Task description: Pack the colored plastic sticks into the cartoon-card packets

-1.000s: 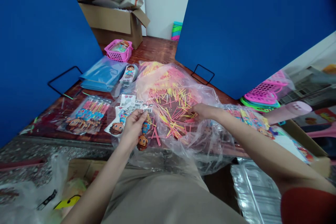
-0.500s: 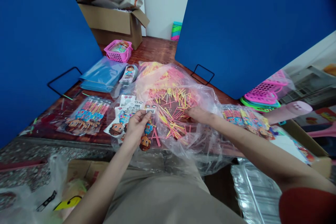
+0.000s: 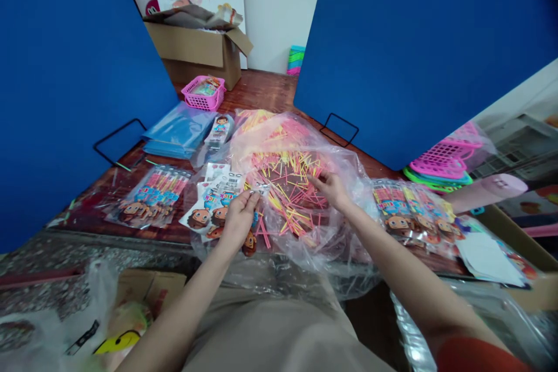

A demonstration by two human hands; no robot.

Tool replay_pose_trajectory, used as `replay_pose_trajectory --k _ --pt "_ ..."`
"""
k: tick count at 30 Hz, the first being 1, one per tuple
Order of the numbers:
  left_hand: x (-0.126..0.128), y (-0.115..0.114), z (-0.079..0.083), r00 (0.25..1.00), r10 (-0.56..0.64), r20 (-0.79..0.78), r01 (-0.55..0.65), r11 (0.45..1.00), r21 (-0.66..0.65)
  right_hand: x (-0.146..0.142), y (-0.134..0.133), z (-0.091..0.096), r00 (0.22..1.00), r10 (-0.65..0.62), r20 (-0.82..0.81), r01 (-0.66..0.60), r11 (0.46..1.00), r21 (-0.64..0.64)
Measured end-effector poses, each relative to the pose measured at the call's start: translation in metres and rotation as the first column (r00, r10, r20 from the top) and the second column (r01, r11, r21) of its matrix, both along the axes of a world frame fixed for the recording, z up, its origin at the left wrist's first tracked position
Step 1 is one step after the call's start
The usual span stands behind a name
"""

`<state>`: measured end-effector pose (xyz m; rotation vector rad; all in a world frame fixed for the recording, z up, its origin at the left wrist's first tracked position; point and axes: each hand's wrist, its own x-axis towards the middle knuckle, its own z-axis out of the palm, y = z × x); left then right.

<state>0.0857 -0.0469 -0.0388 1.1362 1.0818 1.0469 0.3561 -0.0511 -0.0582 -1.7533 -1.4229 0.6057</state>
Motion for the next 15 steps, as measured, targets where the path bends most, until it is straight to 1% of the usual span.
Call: replay_pose_trajectory --k 1,3,5,6,7,9,10,12,14,15 --pt "0.001 0.0 0.0 1.0 -0.03 -0.005 0.03 0.999 0.027 -0.004 0.002 -0.001 0.998 -0.022 -0.057 0.023 1.0 0.017" --pt "0.002 -0.001 0.001 0.998 -0.063 0.006 0.063 0.996 0.07 -0.011 0.004 -0.005 0.998 -0.021 -0.055 0.024 0.999 0.041" --pt "0.004 -0.001 0.002 0.999 -0.035 0.037 0.032 0.996 0.083 -0.018 0.006 -0.01 1.0 -0.011 0.001 0.011 0.998 0.058" --pt "0.004 -0.002 0.003 0.999 -0.015 0.053 0.011 0.997 0.082 -0.02 0.006 -0.012 1.0 -0.027 0.002 0.027 0.997 0.068" --pt "0.004 -0.002 0.004 0.998 0.001 0.061 -0.006 0.997 0.077 -0.023 0.006 -0.014 0.998 -0.056 -0.033 0.058 0.995 0.077" --pt "0.004 -0.004 0.006 0.999 0.001 0.051 -0.004 0.998 0.055 -0.026 0.007 -0.017 0.973 -0.113 -0.2 0.129 0.989 0.073" --pt "0.004 -0.005 0.008 0.999 -0.013 0.036 0.011 0.999 0.042 -0.028 0.006 -0.017 0.941 -0.129 -0.313 0.152 0.987 0.048" --pt "0.005 -0.007 0.01 0.999 -0.044 0.004 0.044 0.999 0.014 -0.032 0.006 -0.015 0.827 -0.158 -0.54 0.161 0.986 -0.043" --pt "0.007 -0.009 0.013 0.998 -0.055 -0.009 0.055 0.998 -0.023 -0.036 0.006 -0.01 0.693 -0.2 -0.693 0.138 0.98 -0.144" --pt "0.009 -0.011 0.014 0.998 -0.059 -0.008 0.058 0.997 -0.043 -0.038 0.006 -0.007 0.644 -0.214 -0.734 0.123 0.976 -0.177"
